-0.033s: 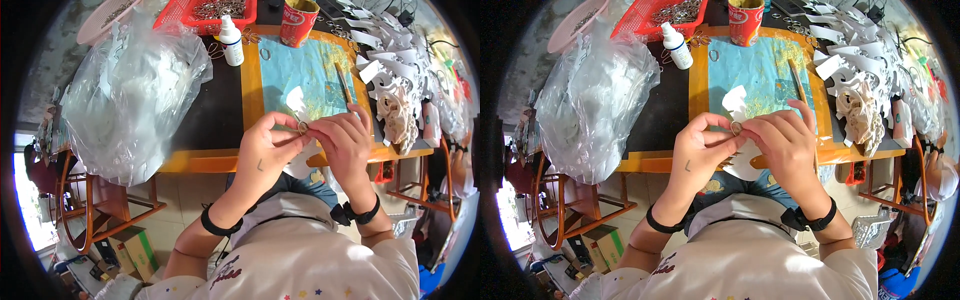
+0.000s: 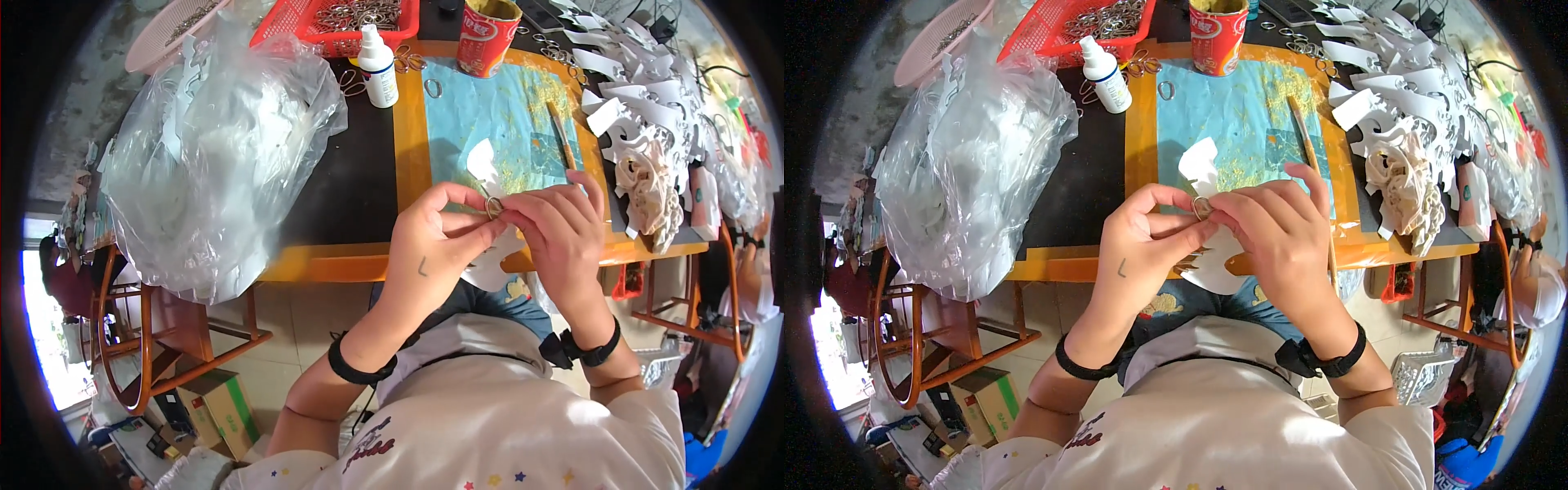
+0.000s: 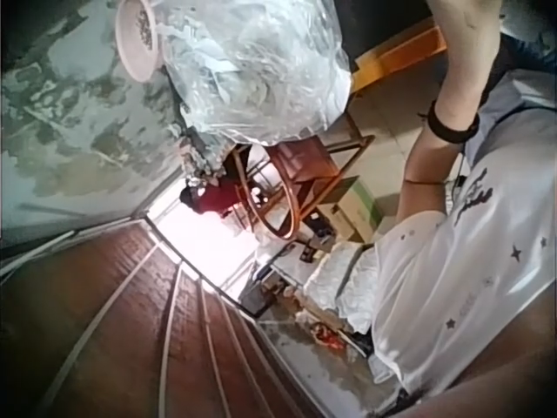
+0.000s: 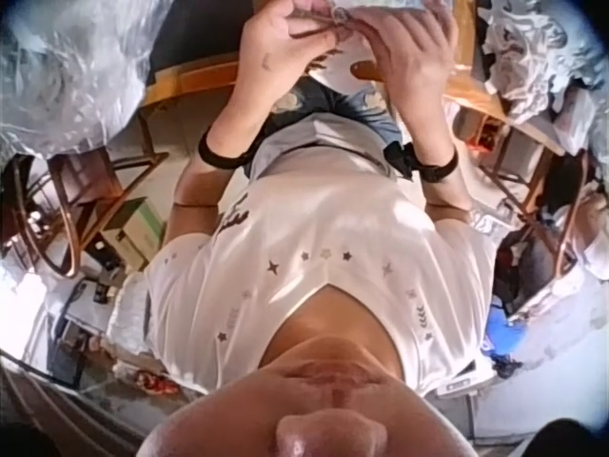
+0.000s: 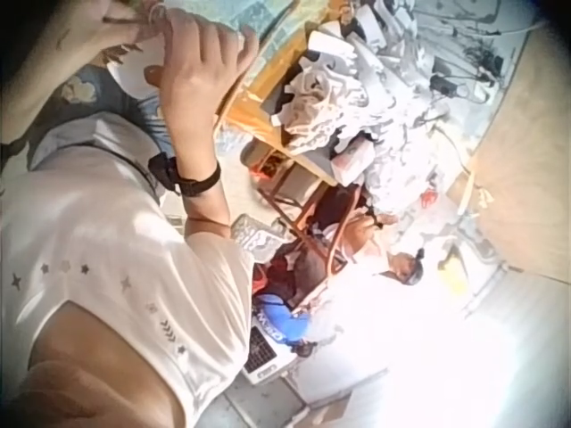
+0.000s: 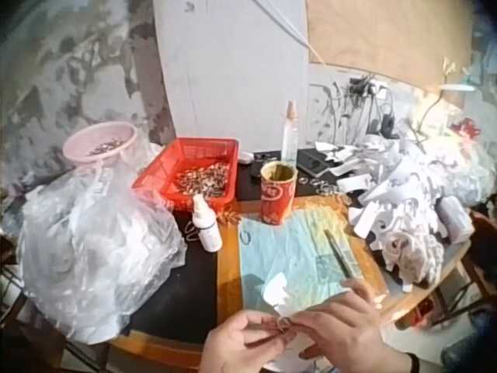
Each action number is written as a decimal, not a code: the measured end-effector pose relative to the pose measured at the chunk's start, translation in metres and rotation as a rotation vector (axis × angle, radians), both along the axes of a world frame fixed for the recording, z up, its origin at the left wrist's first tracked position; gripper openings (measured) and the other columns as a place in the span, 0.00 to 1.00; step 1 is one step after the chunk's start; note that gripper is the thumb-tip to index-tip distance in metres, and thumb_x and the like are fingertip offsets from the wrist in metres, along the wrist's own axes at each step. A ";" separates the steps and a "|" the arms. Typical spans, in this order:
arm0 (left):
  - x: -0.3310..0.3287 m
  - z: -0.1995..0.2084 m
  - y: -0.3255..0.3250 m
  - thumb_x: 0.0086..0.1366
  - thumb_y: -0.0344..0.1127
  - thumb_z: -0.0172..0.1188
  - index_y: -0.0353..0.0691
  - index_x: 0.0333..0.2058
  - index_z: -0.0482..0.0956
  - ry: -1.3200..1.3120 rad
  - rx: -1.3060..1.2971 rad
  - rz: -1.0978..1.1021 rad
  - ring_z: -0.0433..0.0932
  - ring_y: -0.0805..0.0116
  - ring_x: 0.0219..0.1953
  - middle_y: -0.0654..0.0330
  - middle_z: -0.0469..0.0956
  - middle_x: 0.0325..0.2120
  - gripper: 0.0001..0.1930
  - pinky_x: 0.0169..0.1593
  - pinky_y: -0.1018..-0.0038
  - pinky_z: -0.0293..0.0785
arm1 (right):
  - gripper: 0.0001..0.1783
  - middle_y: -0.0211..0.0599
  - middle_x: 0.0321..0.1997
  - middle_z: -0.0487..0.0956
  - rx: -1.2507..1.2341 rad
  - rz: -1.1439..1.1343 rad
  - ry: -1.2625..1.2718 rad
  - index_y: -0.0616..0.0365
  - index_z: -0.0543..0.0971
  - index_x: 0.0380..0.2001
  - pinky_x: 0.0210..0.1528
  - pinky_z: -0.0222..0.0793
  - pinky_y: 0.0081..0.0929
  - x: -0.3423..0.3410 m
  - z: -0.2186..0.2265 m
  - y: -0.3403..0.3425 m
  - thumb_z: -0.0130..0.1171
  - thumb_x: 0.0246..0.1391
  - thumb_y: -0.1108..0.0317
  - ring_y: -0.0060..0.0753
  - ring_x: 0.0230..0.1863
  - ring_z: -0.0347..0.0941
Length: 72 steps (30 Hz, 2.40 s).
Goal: The recorder is attaching metal rings to white shoe cutouts and applying glue using a brush.
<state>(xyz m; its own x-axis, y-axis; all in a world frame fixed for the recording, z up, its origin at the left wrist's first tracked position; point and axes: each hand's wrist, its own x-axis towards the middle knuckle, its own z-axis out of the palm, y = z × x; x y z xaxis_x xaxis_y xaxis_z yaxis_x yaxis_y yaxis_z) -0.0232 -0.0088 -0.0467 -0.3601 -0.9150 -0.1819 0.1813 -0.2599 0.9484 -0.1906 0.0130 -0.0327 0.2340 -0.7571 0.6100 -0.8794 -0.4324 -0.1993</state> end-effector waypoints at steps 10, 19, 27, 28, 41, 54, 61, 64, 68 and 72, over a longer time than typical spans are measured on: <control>0.001 -0.013 -0.003 0.61 0.26 0.61 0.36 0.40 0.72 0.249 0.234 -0.089 0.79 0.73 0.38 0.58 0.80 0.36 0.09 0.44 0.75 0.77 | 0.09 0.37 0.32 0.75 0.262 -0.053 -0.518 0.58 0.73 0.30 0.45 0.64 0.35 0.013 -0.006 0.005 0.57 0.45 0.83 0.44 0.37 0.70; -0.001 -0.005 0.002 0.66 0.35 0.59 0.29 0.42 0.74 0.128 0.061 0.067 0.77 0.80 0.32 0.60 0.80 0.32 0.13 0.35 0.82 0.74 | 0.10 0.45 0.33 0.72 0.252 0.136 -0.443 0.64 0.70 0.33 0.36 0.67 0.36 0.011 -0.005 0.002 0.57 0.47 0.83 0.49 0.34 0.70; -0.005 -0.005 0.003 0.66 0.35 0.59 0.30 0.35 0.79 0.031 -0.017 0.068 0.76 0.80 0.27 0.62 0.80 0.25 0.10 0.30 0.82 0.74 | 0.12 0.38 0.32 0.76 0.293 0.132 -0.440 0.62 0.76 0.27 0.35 0.71 0.28 0.005 -0.005 -0.004 0.70 0.38 0.79 0.39 0.35 0.75; -0.004 -0.007 0.000 0.66 0.35 0.59 0.30 0.35 0.79 0.032 -0.017 0.071 0.76 0.80 0.27 0.62 0.80 0.25 0.10 0.30 0.82 0.74 | 0.12 0.38 0.32 0.76 0.293 0.135 -0.439 0.62 0.76 0.27 0.35 0.71 0.28 0.005 -0.004 -0.004 0.70 0.38 0.79 0.39 0.35 0.75; 0.002 -0.020 -0.002 0.66 0.34 0.59 0.29 0.42 0.79 0.028 -0.014 0.032 0.77 0.77 0.33 0.59 0.79 0.34 0.12 0.36 0.77 0.79 | 0.08 0.38 0.29 0.79 0.454 0.113 -0.552 0.64 0.77 0.28 0.35 0.75 0.24 -0.003 -0.004 -0.010 0.67 0.45 0.77 0.32 0.30 0.78; 0.001 -0.014 -0.004 0.66 0.36 0.58 0.31 0.49 0.75 0.161 0.172 -0.003 0.74 0.79 0.35 0.61 0.77 0.36 0.17 0.37 0.77 0.80 | 0.08 0.36 0.28 0.79 0.435 0.073 -0.562 0.64 0.77 0.29 0.35 0.76 0.22 -0.003 -0.006 -0.008 0.66 0.49 0.75 0.28 0.30 0.79; 0.004 -0.018 -0.005 0.65 0.36 0.60 0.31 0.48 0.77 0.216 0.239 -0.037 0.74 0.79 0.32 0.63 0.76 0.32 0.17 0.36 0.77 0.80 | 0.07 0.35 0.28 0.78 0.414 0.079 -0.545 0.64 0.76 0.28 0.35 0.76 0.22 -0.003 -0.006 -0.008 0.65 0.50 0.75 0.26 0.29 0.79; 0.001 -0.011 -0.003 0.65 0.33 0.59 0.29 0.47 0.77 0.233 0.255 0.018 0.74 0.79 0.31 0.61 0.77 0.32 0.15 0.34 0.80 0.76 | 0.07 0.34 0.27 0.78 0.529 0.095 -0.641 0.64 0.75 0.28 0.36 0.76 0.23 -0.004 -0.003 -0.008 0.64 0.50 0.74 0.24 0.29 0.77; 0.000 -0.010 -0.002 0.66 0.33 0.59 0.30 0.46 0.78 0.190 0.217 0.020 0.74 0.79 0.30 0.61 0.77 0.30 0.14 0.33 0.82 0.74 | 0.08 0.33 0.26 0.78 0.579 0.082 -0.717 0.64 0.75 0.27 0.37 0.76 0.22 -0.004 -0.006 -0.008 0.64 0.50 0.73 0.21 0.29 0.76; 0.000 -0.010 -0.002 0.65 0.32 0.59 0.29 0.44 0.78 0.168 0.202 0.030 0.74 0.80 0.27 0.62 0.77 0.27 0.13 0.31 0.83 0.72 | 0.08 0.33 0.26 0.77 0.581 0.067 -0.744 0.64 0.75 0.26 0.37 0.75 0.21 -0.003 -0.008 -0.008 0.65 0.50 0.72 0.20 0.29 0.76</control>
<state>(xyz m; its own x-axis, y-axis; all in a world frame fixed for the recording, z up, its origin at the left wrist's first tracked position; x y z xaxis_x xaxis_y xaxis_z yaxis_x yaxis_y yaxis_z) -0.0233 -0.0104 -0.0570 -0.3739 -0.8770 -0.3019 0.3419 -0.4329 0.8341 -0.1932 0.0053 -0.0404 -0.0093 -0.9883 0.1522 -0.4163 -0.1346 -0.8992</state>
